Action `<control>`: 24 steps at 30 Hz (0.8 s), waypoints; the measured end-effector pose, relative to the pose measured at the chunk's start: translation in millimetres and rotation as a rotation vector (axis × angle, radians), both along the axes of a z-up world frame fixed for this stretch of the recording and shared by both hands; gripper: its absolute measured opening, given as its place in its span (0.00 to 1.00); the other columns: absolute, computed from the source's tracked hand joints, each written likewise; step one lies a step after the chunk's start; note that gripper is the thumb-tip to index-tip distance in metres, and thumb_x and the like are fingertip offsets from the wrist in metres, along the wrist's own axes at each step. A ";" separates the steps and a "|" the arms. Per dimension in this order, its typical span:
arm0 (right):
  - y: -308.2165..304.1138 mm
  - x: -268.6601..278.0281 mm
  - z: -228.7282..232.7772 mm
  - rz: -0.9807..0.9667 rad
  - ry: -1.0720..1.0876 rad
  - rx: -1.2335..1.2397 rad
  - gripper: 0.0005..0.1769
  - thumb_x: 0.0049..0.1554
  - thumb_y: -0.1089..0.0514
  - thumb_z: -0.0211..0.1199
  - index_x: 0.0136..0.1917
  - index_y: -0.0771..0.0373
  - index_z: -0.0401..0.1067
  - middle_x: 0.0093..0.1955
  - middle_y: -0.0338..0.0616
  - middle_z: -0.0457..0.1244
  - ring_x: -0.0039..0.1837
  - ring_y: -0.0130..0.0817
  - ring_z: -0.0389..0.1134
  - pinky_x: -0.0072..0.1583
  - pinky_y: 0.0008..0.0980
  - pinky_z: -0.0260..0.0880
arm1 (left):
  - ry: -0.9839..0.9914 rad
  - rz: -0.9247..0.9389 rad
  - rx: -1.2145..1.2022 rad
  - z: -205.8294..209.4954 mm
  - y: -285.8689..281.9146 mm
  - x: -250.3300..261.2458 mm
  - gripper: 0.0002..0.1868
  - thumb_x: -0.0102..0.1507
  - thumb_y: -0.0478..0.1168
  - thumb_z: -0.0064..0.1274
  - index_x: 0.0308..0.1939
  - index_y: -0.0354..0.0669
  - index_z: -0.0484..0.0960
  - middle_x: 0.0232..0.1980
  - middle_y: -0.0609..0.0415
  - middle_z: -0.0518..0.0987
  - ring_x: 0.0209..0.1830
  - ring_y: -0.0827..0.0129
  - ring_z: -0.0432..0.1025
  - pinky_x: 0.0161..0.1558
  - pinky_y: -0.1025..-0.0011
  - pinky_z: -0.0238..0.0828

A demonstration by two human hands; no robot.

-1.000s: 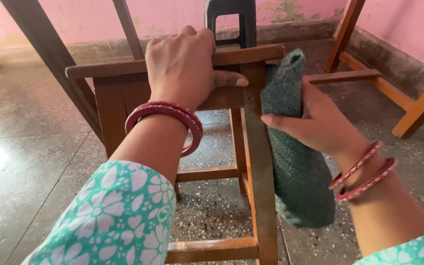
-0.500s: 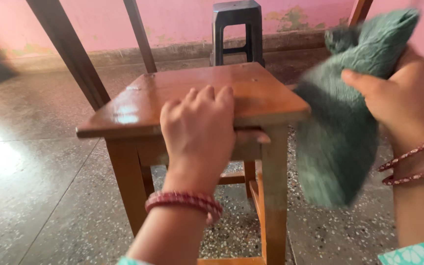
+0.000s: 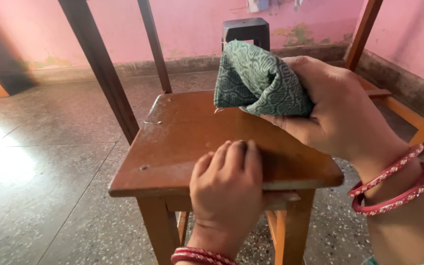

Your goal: The person wipes a wooden table and a wooden chair using a green cloth. They move the cloth across the table surface and then clean the chair seat and legs.

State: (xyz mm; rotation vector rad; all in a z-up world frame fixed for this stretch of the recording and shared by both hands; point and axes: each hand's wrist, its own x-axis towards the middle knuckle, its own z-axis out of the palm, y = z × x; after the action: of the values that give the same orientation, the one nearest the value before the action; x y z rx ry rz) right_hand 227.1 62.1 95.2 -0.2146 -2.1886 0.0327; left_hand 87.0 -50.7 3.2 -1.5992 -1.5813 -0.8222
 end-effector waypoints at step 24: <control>26.0 46.3 0.9 -0.024 0.285 0.115 0.09 0.73 0.59 0.65 0.62 0.67 0.73 0.57 0.45 0.69 0.58 0.30 0.73 0.61 0.28 0.73 | -0.753 -0.255 0.119 29.8 23.1 35.2 0.71 0.48 0.68 0.68 0.77 0.23 0.49 0.73 0.27 0.64 0.73 0.43 0.65 0.66 0.56 0.69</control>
State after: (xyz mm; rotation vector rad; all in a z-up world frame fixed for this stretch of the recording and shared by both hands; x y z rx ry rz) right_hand 273.4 88.1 96.1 -0.1608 -1.8976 -0.0717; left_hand 122.2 -27.6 33.1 -1.5020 -1.7780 -1.7747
